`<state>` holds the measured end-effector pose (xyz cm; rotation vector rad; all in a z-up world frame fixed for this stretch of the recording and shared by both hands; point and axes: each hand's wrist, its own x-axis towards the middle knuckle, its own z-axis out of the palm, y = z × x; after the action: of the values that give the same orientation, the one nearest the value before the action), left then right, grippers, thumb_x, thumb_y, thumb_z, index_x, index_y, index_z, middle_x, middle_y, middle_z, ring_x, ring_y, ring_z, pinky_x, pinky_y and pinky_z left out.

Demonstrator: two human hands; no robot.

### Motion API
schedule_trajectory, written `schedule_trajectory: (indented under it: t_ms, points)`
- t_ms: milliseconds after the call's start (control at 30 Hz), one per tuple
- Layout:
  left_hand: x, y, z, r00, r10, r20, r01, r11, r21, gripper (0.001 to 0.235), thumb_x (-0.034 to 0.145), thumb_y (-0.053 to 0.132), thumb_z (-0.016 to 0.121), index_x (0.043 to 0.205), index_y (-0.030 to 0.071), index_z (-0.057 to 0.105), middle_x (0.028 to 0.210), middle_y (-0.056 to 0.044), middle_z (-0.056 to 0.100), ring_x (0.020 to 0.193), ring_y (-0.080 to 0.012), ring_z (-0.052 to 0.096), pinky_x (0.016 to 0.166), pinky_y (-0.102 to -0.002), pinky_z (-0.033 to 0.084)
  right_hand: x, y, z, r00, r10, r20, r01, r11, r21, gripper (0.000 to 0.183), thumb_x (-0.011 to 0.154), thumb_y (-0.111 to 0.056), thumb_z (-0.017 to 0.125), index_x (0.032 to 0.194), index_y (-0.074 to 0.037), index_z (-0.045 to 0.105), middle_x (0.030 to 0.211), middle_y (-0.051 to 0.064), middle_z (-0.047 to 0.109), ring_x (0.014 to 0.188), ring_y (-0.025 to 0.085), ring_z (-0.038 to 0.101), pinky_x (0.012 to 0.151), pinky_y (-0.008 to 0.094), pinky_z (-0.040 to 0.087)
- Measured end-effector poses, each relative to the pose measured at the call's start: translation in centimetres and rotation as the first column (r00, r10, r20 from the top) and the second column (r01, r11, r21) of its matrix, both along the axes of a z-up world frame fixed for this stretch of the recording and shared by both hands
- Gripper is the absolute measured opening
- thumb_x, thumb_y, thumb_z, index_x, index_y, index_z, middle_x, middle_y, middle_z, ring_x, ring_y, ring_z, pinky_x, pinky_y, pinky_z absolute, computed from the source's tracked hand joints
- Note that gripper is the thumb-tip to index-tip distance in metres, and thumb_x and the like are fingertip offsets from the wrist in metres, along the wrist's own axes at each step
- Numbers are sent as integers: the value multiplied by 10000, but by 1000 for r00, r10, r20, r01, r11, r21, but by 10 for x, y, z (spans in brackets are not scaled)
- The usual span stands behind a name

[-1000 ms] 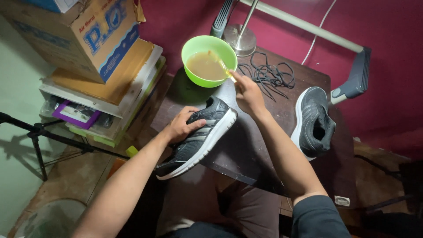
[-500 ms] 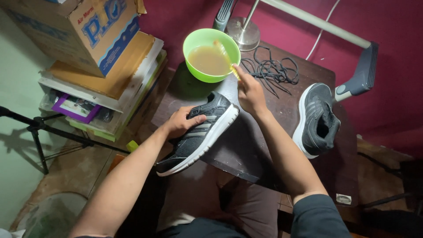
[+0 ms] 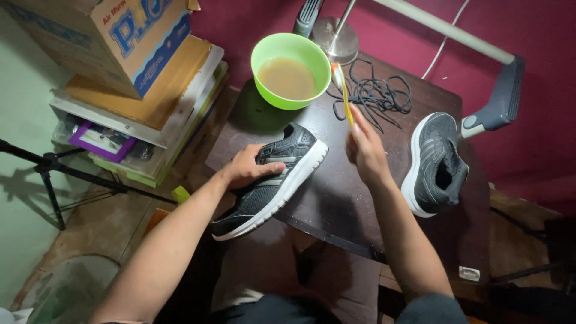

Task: The person scrubs a black sneaker with a yellow toothbrush, repeatedly dipping the brush into a green bowl of water. They clean the upper, sole, and interior of the shoe while holding it on a wooden table.

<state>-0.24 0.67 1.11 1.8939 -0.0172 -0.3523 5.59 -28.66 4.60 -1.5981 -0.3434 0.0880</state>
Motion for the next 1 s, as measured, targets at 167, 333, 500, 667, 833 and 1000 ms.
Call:
schedule_trajectory:
  t_ms: [167, 333, 500, 667, 833, 1000]
  points:
    - [3, -2, -4, 1000, 4, 1, -4, 1000, -25, 428, 725, 579, 842, 937, 219, 750, 789, -62, 727, 854, -248, 701, 837, -412, 530, -85, -35, -18, 993, -38, 111, 55, 987, -153, 648, 932, 73, 397, 1541, -136, 477, 518, -25, 384, 442, 101, 332, 439, 231, 311]
    - [-1, 1, 6, 996, -84, -32, 84, 996, -14, 659, 701, 590, 706, 1213, 176, 721, 1186, 16, 770, 1090, -145, 703, 1002, -322, 514, -192, 1, 9, 989, 1, 146, 49, 938, -343, 212, 1008, -131, 574, 1066, -4, 733, 871, -16, 643, 820, 70, 559, 703, 303, 506]
    - [-6, 0, 10, 996, -79, -35, 78, 997, -22, 609, 723, 559, 709, 1190, 167, 719, 1149, 20, 767, 1070, -138, 695, 981, -308, 508, -234, -1, -17, 824, 408, 393, -117, 802, -586, 512, 962, -30, 462, 1459, -108, 556, 724, 0, 392, 529, 166, 387, 465, 309, 368]
    - [-2, 2, 4, 995, -96, 5, 96, 995, 6, 613, 728, 575, 709, 1183, 164, 716, 1161, 9, 768, 1070, -157, 703, 987, -338, 514, -218, 5, 9, 851, 408, 331, -95, 739, -667, 562, 945, -38, 475, 1469, -226, 556, 747, -11, 520, 510, 173, 488, 447, 330, 436]
    - [0, 2, 2, 996, -89, -23, 90, 995, 50, 650, 711, 582, 717, 1229, 190, 707, 1127, 40, 760, 1054, -121, 688, 960, -291, 516, -184, -7, 5, 936, 56, 347, 125, 870, -476, 458, 914, 81, 533, 1301, -102, 694, 887, -19, 734, 661, 109, 539, 615, 268, 438]
    - [-2, 3, 6, 995, -97, -22, 98, 993, 60, 635, 723, 573, 715, 1238, 203, 708, 1117, 40, 758, 1042, -124, 690, 952, -292, 508, -186, -24, -14, 832, 371, 413, 6, 738, -675, 548, 910, -20, 467, 1422, -170, 593, 1000, 45, 580, 614, 207, 547, 535, 328, 460]
